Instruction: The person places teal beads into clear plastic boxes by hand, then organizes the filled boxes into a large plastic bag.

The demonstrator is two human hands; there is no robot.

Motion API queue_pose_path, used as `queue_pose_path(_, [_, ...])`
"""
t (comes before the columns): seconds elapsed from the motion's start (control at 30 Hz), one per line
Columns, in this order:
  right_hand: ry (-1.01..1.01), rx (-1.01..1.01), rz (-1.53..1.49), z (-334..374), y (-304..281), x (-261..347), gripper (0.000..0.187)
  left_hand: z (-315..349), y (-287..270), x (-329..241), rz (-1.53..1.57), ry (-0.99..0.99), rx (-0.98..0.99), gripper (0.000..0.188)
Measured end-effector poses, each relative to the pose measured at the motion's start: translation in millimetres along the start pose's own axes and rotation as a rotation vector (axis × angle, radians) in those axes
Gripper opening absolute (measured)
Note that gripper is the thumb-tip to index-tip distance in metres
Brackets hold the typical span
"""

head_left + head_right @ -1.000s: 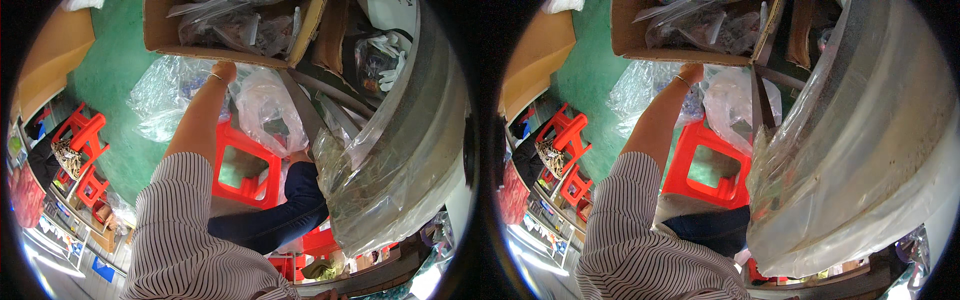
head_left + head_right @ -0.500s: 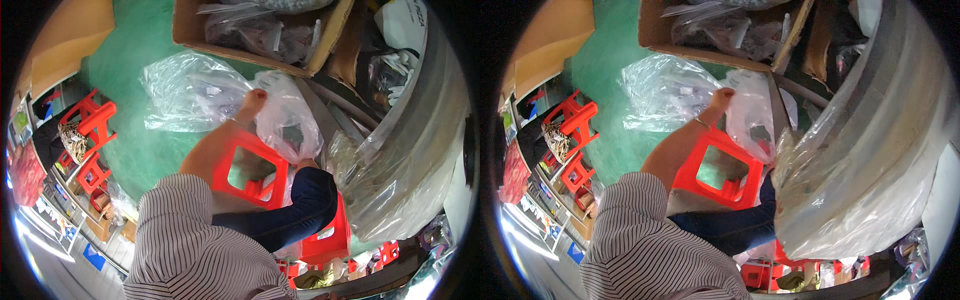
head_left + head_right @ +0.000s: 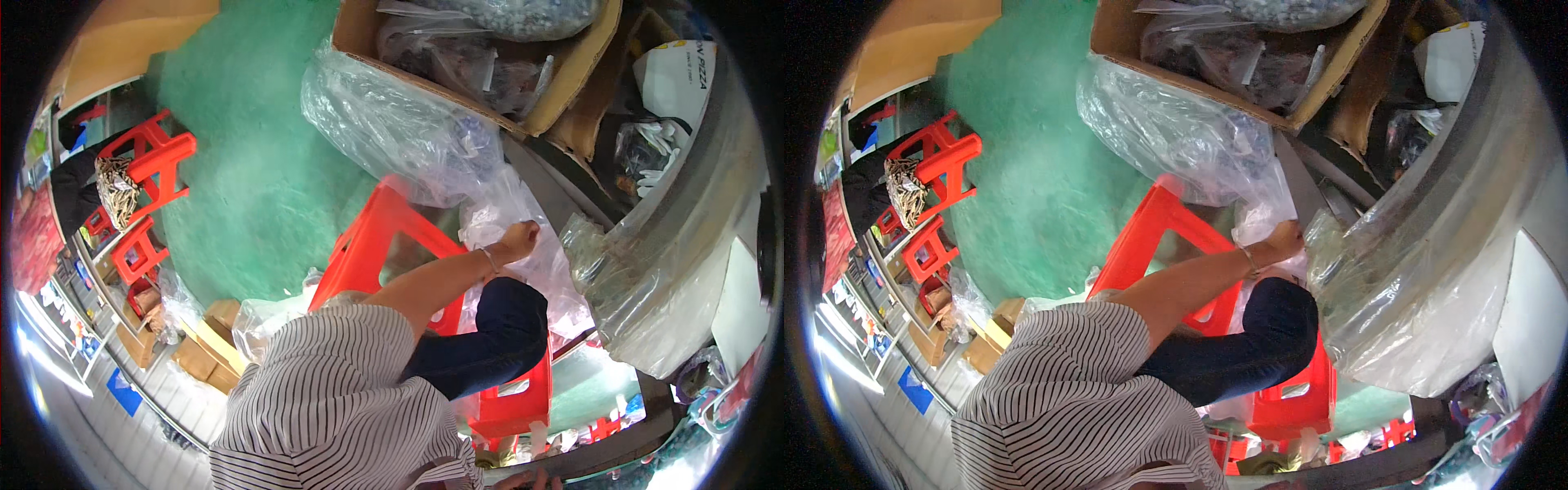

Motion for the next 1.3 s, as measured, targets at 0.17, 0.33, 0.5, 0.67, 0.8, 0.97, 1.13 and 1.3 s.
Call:
queue_pose_path(0.17, [-0.135, -0.145, -0.003, 1, 7, -4, 0.024, -16, -133, 113, 0.314, -0.099, -0.479, 0.041])
queue_pose_path(0.33, [-0.24, -0.238, 0.085, 12, 9, -10, 0.028, 34, -286, 94, -0.075, -0.473, -1.089, 0.084])
queue_pose_path(0.5, [-0.351, -0.343, 0.103, 20, 18, -10, 0.031, 12, -340, 166, 0.319, -0.562, -1.022, 0.069])
queue_pose_path(0.67, [-0.439, -0.52, 0.03, 27, 36, -19, 0.034, -18, -441, 213, -0.685, -0.238, -0.793, 0.017])
queue_pose_path(0.8, [-0.526, -0.517, 0.222, 47, 25, -27, 0.036, -33, -258, 161, 0.895, -0.227, -0.59, 0.015])
queue_pose_path(0.97, [-0.387, -0.636, 0.224, 54, 41, -28, 0.03, 62, -251, 91, -0.568, 0.425, 0.225, 0.02])
queue_pose_path(1.13, [0.038, -0.169, 0.103, 14, 23, 10, 0.017, 145, -166, 64, -0.593, 0.224, 0.491, 0.024])
queue_pose_path(1.3, [0.192, -0.177, 0.046, 11, 12, 15, 0.013, 155, -117, 12, -0.379, 0.306, 0.507, 0.026])
Point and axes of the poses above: each hand's wrist, its own z-axis away from the middle knuckle, its own y-axis out of the palm, x = y × z, the point moved 5 cm from there along -z, towards the middle knuckle, and after that the axes turned 6 degrees about z, right-handed, at the moved point
